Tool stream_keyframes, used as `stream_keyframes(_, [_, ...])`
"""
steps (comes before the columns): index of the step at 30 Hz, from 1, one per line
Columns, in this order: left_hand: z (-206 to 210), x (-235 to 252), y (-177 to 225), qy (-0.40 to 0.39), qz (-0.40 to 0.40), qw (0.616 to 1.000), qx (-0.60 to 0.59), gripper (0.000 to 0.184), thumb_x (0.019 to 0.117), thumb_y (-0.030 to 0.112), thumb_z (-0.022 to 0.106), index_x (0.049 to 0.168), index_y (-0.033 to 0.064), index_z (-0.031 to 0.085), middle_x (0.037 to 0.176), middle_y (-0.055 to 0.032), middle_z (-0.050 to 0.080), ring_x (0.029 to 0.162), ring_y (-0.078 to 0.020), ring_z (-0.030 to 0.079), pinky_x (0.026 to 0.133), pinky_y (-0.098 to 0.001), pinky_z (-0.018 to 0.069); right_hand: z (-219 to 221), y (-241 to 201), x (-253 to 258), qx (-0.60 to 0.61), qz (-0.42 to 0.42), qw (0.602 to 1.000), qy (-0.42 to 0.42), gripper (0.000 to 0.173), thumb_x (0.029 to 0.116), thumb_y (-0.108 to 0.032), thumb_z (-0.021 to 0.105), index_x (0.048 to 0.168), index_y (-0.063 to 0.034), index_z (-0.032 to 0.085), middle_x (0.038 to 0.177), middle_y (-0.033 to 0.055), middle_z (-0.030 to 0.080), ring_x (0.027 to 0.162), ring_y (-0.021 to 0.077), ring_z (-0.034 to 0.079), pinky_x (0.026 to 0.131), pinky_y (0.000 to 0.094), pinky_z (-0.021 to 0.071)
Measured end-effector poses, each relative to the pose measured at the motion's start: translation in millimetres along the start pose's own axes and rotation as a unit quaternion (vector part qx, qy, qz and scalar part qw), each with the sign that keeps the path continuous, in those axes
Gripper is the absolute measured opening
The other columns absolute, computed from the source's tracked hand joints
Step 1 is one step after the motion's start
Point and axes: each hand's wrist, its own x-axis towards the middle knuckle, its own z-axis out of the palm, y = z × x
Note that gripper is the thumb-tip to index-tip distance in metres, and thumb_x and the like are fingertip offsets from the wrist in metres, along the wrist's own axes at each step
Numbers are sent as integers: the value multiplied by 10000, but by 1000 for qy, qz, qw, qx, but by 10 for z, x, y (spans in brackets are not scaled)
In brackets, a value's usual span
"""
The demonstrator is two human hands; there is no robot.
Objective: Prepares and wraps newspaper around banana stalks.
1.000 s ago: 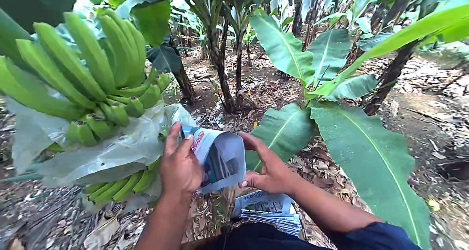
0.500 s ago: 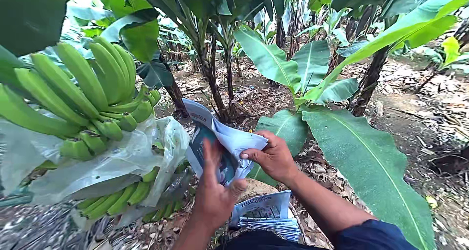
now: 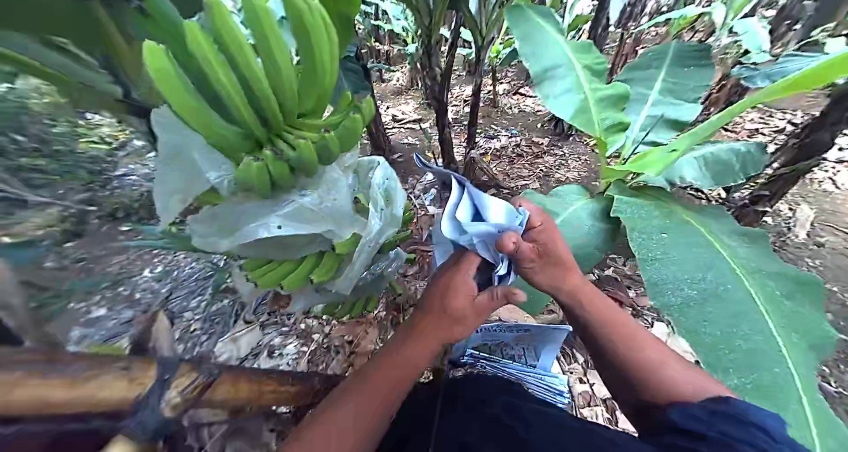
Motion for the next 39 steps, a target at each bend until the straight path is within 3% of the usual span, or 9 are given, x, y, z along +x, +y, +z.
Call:
stream_keyframes(5, [-132,-6,-196,114,9,993,-6,253,1030,304,618,987,77,720,878,-12,704,795,-82,676,741,-328,596,-37,134,61,25,-15,994,-108,624,905,-702,606,1205,-160,535,945,-68,671,817,32,659,683,256,592])
stream_keyframes(9, [-403,-61,-246,168,-36,985,-19,205,1047,303,589,1044,126,693,838,18,690,713,-79,650,653,-309,576,-523,249,186,24,7,989,-148,279,987,-355,681,1158,-144,620,978,-24,717,832,71,698,730,275,621])
stream_keyframes(12, [-498,-101,-265,193,-56,979,-17,179,1049,270,587,1047,131,700,836,13,696,719,-85,660,647,-311,577,-895,393,283,-161,43,985,-43,205,986,-305,684,1099,-134,671,882,12,722,732,122,702,659,353,620])
stream_keyframes(14, [-516,-122,-264,189,-53,980,-13,176,1046,250,589,1044,127,715,849,17,712,752,-74,681,688,-315,598,-964,463,383,-310,81,945,57,304,987,-345,689,1070,-55,652,849,148,677,739,313,671,665,592,543])
stream_keyframes(20, [-449,-155,-365,193,-35,981,-6,152,1012,244,654,1010,119,740,893,18,724,780,-75,687,719,-317,608,-821,408,492,-405,32,903,140,511,962,-292,703,1344,26,581,1286,314,590,1226,487,559,1040,665,432])
stream_keyframes(25, [-358,-102,-444,224,-30,974,25,140,997,237,678,1009,107,730,943,10,711,828,-77,681,743,-313,606,-44,81,134,-205,-92,974,-19,436,984,-399,663,1203,-25,622,920,60,647,712,133,620,603,327,565])
stream_keyframes(29, [-300,-82,-433,189,0,982,14,133,963,217,724,986,87,739,950,-3,714,851,-87,685,767,-312,608,242,209,123,-129,-14,979,-156,254,941,-259,750,1124,-89,704,995,6,696,839,82,675,766,304,612])
stream_keyframes(34, [-340,-111,-433,172,30,985,-1,250,1042,249,602,1035,56,761,1077,-25,734,956,-90,694,836,-308,606,-5,373,137,-20,79,977,-195,85,984,-173,671,1004,-100,711,867,27,744,762,151,721,715,368,637])
stream_keyframes(39, [-482,-109,-463,311,-24,950,27,249,1097,294,482,1050,114,648,835,15,635,702,-81,616,631,-298,556,-645,642,306,41,233,956,-175,116,886,-97,599,921,-95,709,711,19,694,567,110,633,546,314,569])
